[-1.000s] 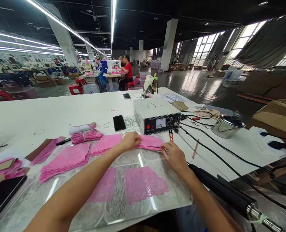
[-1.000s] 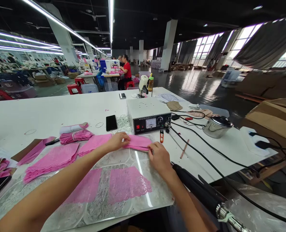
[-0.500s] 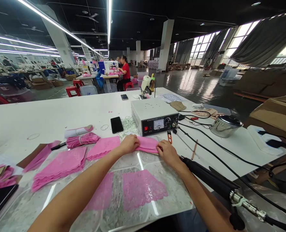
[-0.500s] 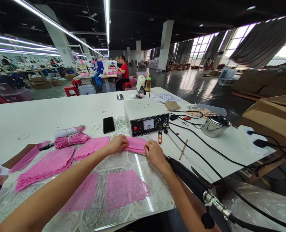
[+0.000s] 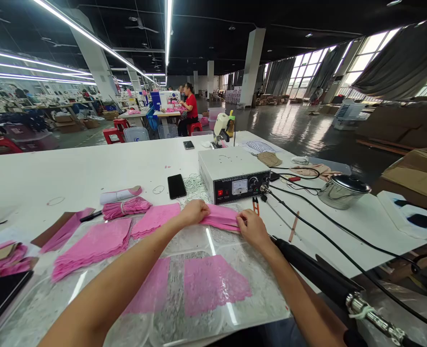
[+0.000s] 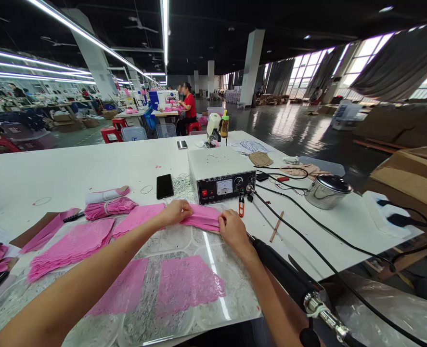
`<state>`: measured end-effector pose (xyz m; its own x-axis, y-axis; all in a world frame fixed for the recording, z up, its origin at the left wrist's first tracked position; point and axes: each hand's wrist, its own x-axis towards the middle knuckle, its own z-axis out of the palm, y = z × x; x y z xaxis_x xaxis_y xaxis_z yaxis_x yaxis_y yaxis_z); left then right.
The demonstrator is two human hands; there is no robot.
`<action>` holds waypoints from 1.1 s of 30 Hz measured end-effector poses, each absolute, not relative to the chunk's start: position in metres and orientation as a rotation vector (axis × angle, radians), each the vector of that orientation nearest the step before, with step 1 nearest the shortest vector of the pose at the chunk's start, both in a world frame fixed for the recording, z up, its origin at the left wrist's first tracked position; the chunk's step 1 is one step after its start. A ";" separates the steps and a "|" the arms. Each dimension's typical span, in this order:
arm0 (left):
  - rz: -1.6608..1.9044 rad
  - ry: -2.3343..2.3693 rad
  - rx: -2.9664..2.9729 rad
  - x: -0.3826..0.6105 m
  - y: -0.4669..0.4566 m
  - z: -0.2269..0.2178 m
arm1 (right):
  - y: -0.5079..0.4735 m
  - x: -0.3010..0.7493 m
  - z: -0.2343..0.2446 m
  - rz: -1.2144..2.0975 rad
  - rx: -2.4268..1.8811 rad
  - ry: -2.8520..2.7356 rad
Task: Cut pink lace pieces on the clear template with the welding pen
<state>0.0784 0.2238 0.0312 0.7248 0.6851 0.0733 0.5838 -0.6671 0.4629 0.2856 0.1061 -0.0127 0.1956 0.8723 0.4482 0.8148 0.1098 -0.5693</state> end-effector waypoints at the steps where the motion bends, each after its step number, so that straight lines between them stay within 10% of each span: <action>1: 0.339 0.969 2.527 0.078 0.224 0.034 | 0.105 0.285 -0.011 0.073 -1.665 -1.601; 33: 0.426 0.824 2.490 -0.005 0.037 0.024 | -0.018 0.253 0.024 0.417 -1.274 -2.271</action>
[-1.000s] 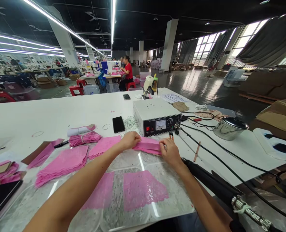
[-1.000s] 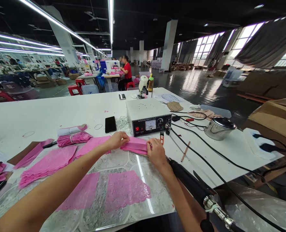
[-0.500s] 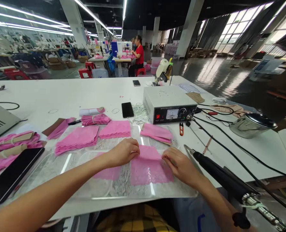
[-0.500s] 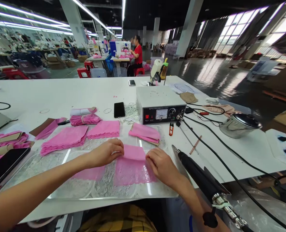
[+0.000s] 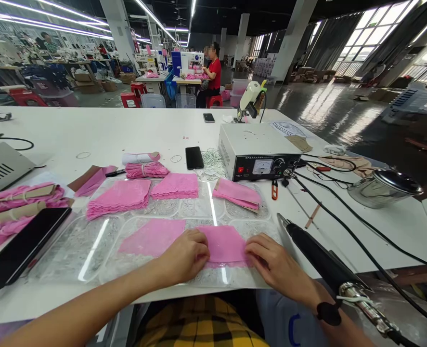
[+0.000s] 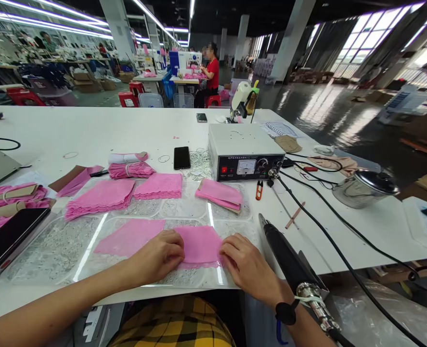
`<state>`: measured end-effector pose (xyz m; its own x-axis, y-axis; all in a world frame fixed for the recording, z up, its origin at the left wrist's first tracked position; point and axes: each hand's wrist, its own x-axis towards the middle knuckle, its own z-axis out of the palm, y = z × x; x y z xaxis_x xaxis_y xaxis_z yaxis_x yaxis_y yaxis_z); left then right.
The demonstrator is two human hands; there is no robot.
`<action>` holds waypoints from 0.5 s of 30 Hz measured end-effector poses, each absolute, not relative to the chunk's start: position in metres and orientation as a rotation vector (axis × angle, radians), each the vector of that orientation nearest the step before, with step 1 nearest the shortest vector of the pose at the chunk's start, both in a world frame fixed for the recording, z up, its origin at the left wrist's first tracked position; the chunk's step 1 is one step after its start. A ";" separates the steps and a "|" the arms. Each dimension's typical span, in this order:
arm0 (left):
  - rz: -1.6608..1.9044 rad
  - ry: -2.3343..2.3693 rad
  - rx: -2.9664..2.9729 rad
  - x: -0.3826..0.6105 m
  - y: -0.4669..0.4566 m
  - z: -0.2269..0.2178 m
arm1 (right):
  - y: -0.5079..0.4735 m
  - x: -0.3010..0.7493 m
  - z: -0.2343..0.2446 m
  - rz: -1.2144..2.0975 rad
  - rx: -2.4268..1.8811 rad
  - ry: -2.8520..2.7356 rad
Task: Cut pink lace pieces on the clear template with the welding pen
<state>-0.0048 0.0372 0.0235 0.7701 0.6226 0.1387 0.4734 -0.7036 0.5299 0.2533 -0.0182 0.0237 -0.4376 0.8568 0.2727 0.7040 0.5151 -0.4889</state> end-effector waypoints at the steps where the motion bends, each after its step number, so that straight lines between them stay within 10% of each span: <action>1: 0.428 0.828 2.490 -0.005 0.038 0.023 | -0.019 0.254 0.023 0.426 -1.280 -2.269; 15: 0.508 0.736 2.584 -0.008 0.040 0.018 | -0.020 0.267 0.021 0.526 -1.420 -2.136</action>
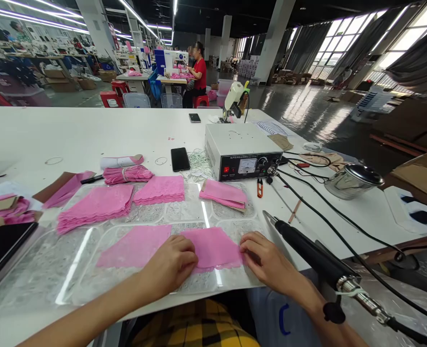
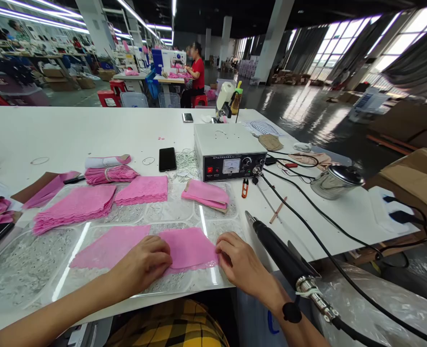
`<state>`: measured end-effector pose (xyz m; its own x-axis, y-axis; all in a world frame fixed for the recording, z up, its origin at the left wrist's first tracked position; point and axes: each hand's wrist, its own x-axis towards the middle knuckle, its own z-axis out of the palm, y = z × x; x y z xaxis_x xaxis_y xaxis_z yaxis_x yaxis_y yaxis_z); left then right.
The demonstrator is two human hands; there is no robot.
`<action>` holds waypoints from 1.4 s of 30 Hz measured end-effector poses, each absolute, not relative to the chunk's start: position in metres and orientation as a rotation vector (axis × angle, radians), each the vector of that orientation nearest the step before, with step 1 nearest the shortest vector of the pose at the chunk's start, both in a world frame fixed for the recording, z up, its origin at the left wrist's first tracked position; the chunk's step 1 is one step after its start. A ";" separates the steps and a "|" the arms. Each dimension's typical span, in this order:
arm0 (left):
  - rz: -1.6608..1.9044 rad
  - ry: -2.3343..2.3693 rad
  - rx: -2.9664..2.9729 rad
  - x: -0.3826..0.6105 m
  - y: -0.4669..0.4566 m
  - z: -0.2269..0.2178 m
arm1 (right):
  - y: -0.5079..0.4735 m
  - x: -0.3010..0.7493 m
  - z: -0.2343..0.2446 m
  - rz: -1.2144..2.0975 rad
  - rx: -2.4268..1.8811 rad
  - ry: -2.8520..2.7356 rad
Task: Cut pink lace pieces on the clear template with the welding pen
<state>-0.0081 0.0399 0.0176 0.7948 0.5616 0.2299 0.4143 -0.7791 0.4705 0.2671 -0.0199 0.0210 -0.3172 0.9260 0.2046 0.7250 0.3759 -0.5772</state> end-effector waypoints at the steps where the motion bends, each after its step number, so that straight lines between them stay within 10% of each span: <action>1: 0.513 0.728 2.601 -0.008 0.039 0.018 | -0.019 0.267 0.021 0.523 -1.431 -2.126; 42: 0.819 0.884 2.854 -0.002 0.010 0.008 | -0.003 0.257 -0.001 0.341 -1.453 -2.049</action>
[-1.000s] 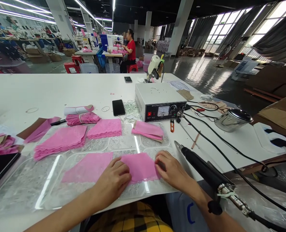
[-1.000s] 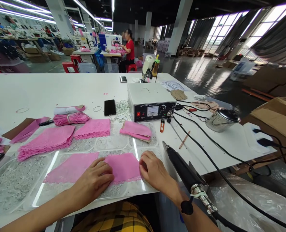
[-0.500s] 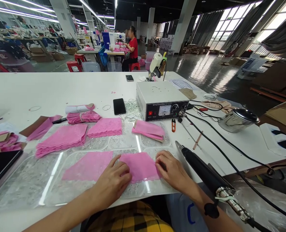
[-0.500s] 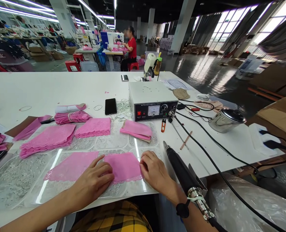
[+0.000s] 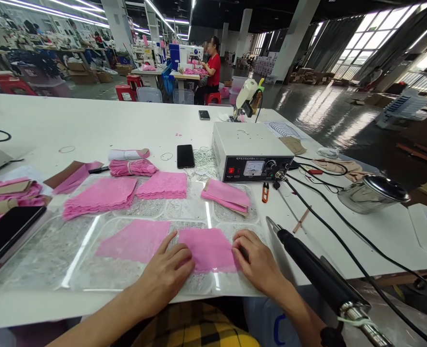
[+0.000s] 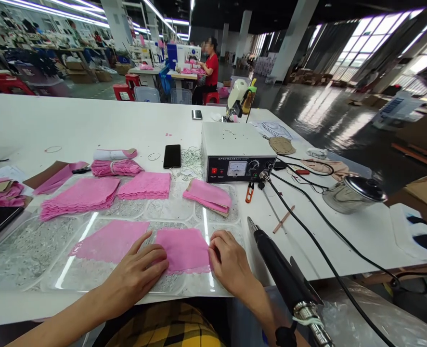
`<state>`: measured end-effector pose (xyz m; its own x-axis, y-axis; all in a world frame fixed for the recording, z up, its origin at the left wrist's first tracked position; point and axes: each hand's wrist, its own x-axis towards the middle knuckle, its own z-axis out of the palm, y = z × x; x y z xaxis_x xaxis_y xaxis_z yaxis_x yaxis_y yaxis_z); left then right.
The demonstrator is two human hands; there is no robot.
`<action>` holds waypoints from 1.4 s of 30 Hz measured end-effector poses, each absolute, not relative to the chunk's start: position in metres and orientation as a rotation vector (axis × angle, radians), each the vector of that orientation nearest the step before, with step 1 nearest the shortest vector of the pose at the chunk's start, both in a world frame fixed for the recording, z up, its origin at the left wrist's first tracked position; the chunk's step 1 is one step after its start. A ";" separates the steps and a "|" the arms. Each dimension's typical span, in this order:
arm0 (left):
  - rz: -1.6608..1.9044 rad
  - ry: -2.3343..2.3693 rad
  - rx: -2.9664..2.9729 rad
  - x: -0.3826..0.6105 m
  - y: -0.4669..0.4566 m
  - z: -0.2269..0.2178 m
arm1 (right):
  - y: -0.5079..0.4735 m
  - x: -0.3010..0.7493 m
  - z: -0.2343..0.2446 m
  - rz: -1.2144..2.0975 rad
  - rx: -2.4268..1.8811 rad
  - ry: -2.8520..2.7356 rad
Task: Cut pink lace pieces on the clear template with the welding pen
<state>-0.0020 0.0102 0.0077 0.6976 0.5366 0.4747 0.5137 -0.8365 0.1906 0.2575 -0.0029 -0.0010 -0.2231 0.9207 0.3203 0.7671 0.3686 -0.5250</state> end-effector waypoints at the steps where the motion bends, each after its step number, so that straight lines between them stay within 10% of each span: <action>1: 0.845 0.888 2.848 -0.001 0.009 0.006 | -0.003 0.257 -0.002 0.335 -1.448 -2.043; 42: 0.570 0.974 2.558 -0.001 0.025 0.011 | -0.023 0.204 0.012 0.310 -1.134 -2.117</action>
